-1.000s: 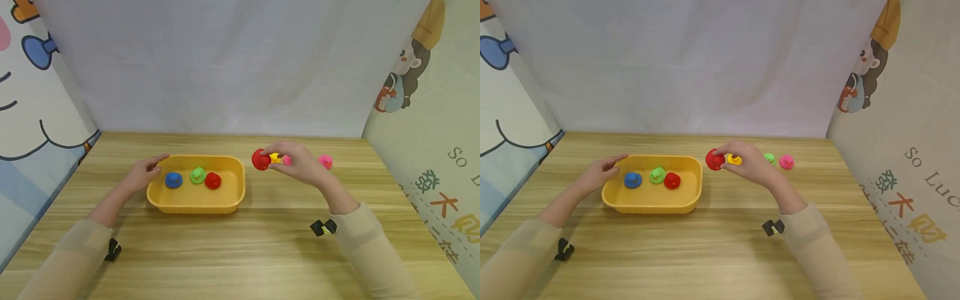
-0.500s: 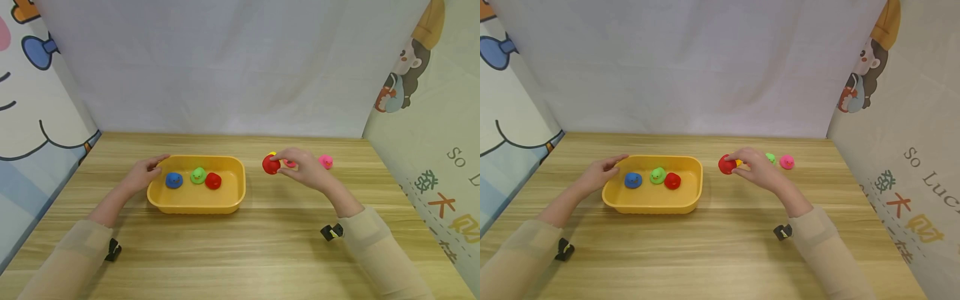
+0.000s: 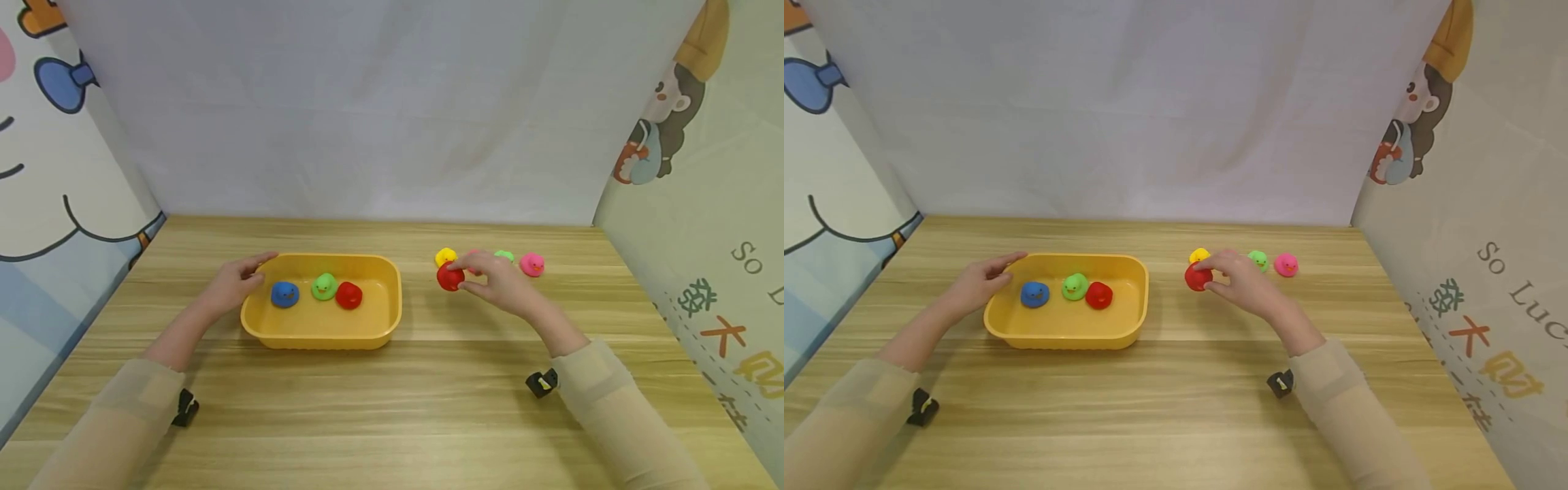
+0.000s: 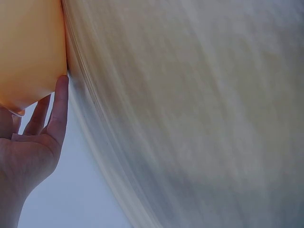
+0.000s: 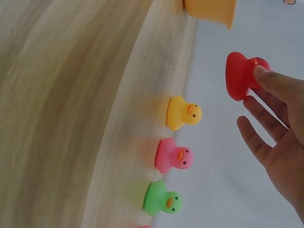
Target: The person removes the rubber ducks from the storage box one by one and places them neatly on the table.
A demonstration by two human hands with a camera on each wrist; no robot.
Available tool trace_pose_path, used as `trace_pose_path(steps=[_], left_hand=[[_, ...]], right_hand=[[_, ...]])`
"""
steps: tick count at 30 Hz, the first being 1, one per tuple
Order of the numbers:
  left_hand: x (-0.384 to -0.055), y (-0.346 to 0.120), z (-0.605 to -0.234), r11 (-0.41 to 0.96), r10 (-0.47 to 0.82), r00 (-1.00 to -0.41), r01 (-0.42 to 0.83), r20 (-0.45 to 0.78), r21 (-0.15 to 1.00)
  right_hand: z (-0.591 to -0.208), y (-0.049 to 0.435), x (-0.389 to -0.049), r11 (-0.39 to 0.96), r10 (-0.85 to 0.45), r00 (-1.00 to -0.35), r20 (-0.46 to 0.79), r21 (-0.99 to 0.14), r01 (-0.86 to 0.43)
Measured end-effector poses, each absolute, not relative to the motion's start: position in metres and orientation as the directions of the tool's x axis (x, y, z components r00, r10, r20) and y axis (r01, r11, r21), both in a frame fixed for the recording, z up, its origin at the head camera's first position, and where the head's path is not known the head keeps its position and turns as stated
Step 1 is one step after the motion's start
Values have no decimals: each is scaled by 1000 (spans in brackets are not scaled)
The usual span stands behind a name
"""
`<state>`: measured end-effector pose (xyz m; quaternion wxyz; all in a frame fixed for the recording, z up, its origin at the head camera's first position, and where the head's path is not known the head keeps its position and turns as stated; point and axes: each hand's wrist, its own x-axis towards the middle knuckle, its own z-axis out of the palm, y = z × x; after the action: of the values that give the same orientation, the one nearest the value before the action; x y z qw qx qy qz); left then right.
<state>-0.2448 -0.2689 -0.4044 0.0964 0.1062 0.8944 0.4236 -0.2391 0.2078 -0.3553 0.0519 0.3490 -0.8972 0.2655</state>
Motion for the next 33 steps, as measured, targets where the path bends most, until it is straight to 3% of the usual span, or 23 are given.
trace_pose_path(steps=[33], left_hand=[[-245,-269,-403,634,279,-958,126,-74,763]], right_hand=[[-396,213,-264,697,-550,-832,66,-512,-502]])
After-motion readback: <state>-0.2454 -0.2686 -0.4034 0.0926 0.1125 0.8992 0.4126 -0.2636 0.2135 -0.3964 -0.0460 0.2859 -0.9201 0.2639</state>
